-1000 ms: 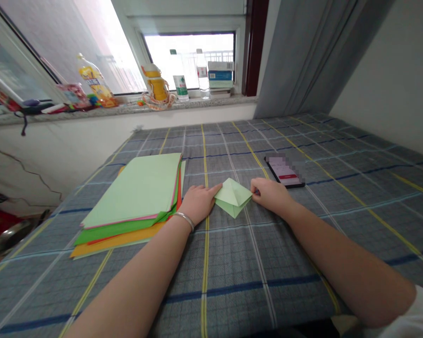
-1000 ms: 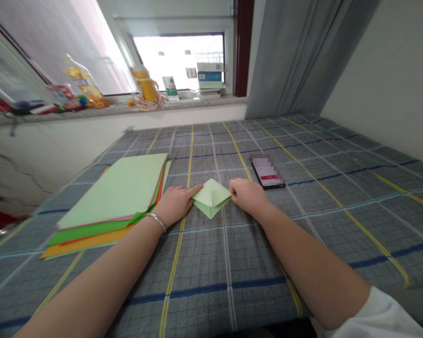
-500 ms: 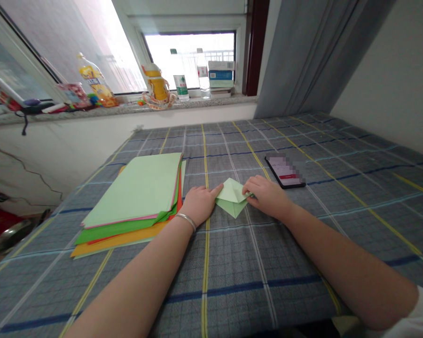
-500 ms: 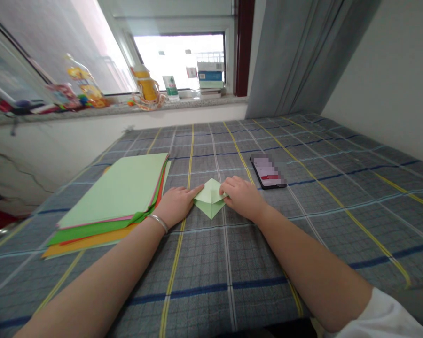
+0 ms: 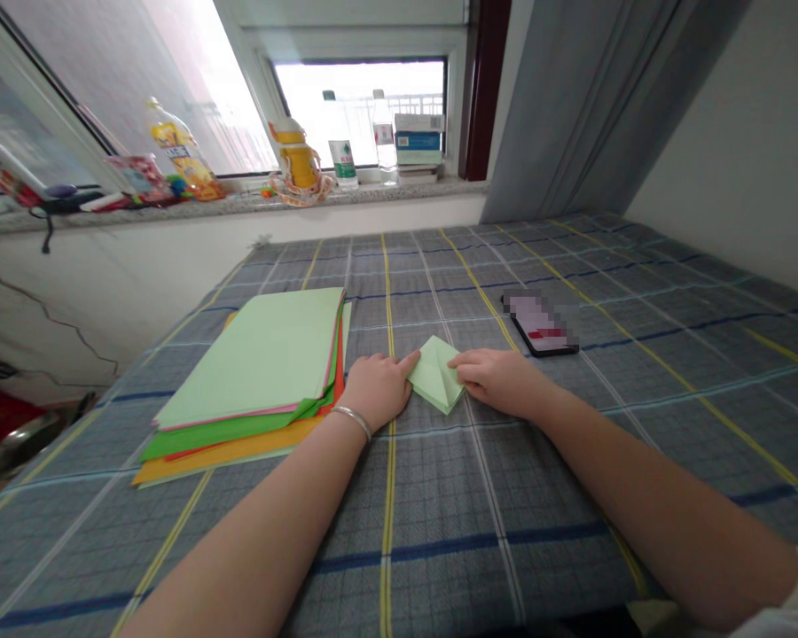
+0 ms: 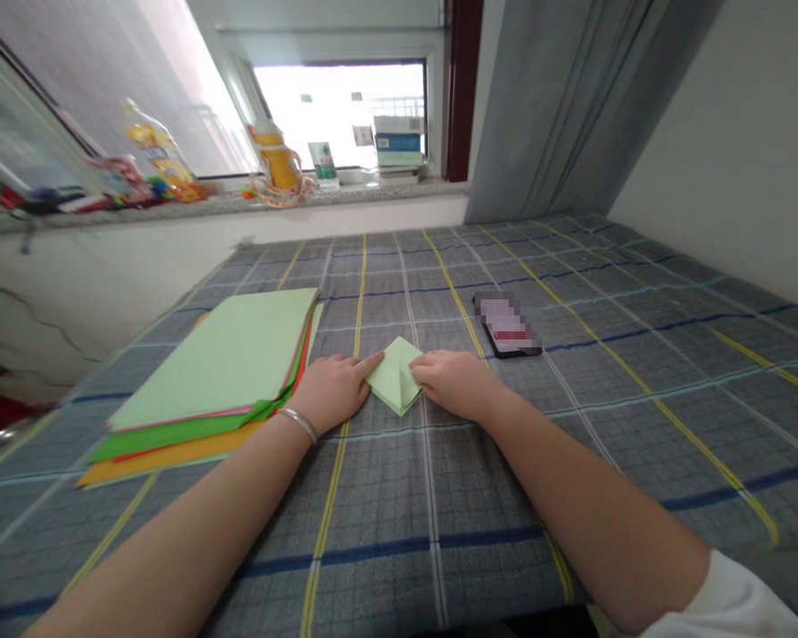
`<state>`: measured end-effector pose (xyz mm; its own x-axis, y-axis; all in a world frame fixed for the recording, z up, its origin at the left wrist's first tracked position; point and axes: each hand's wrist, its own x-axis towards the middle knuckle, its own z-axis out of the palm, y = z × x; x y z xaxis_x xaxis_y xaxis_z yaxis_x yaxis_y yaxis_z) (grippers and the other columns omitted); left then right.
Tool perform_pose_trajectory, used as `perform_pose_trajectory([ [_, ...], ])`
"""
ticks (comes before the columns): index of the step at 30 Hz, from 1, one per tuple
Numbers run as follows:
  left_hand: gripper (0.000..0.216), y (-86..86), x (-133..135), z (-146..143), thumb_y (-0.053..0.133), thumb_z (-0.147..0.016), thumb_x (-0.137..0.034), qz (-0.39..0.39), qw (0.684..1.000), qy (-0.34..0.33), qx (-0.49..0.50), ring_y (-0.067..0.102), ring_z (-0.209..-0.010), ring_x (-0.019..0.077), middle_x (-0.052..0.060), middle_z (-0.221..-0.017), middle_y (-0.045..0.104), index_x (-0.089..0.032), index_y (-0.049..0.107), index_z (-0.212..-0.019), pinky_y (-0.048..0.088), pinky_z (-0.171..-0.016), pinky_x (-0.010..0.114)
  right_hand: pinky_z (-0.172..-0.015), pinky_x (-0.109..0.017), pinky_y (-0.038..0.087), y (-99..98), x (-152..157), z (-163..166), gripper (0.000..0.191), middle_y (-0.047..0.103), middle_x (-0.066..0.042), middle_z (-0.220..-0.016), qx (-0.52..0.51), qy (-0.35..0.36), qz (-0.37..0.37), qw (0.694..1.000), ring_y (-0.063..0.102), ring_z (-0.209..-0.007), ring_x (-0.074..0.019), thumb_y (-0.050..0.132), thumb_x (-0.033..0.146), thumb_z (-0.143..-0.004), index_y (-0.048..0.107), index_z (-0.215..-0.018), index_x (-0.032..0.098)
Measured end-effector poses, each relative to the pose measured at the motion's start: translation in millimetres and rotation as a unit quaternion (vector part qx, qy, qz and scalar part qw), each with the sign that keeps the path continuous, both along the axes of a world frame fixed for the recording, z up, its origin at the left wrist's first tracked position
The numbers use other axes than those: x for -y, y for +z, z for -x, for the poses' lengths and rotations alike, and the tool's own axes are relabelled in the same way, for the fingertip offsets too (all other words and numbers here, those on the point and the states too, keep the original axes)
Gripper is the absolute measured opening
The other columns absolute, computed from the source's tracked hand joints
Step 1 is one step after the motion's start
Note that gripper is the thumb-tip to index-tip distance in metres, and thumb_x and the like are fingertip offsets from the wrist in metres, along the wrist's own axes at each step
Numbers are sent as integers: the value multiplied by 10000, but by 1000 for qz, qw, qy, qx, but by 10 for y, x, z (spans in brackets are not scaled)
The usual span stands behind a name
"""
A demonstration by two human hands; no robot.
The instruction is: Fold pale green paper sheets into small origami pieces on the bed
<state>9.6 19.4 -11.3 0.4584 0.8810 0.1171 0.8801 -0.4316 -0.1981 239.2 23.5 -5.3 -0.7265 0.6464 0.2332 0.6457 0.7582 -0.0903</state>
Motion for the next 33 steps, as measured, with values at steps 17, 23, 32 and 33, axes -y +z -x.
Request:
perform_pose_trajectory([
  [17,532,-78,107,-167,310,-924,-508,-68,996,-4,57,458,-1226,299,103,-1329,530,-193,513,-1302,156,-1116,505,-834,-289,456,87,109,80,225,671,-85,-1122,66,-59,18,996,603,-1039,-206,464,197,-860,660,-969,186],
  [23,592,-207,67,-197,253,-942,-480,11,998,-22,65,271,-1384,256,73,-1488,346,-140,356,-1415,136,-1149,476,-952,-359,425,-37,95,127,448,572,-111,-1292,16,-69,30,997,537,-1163,-238,495,458,-861,570,-1194,167],
  [32,622,-188,79,-230,268,-926,-503,34,996,-16,76,257,-1387,277,60,-1502,314,-139,339,-1425,151,-1143,506,-1144,-410,203,-285,21,209,849,237,-144,-1522,17,-63,68,995,216,-1401,-272,443,609,-820,263,-1462,83],
  [33,619,-185,81,-235,281,-920,-508,35,996,-16,79,264,-1382,289,50,-1499,323,-151,347,-1421,157,-1137,521,-1148,-410,192,-290,17,212,845,221,-137,-1528,16,-63,74,995,200,-1406,-270,439,604,-823,255,-1466,88],
])
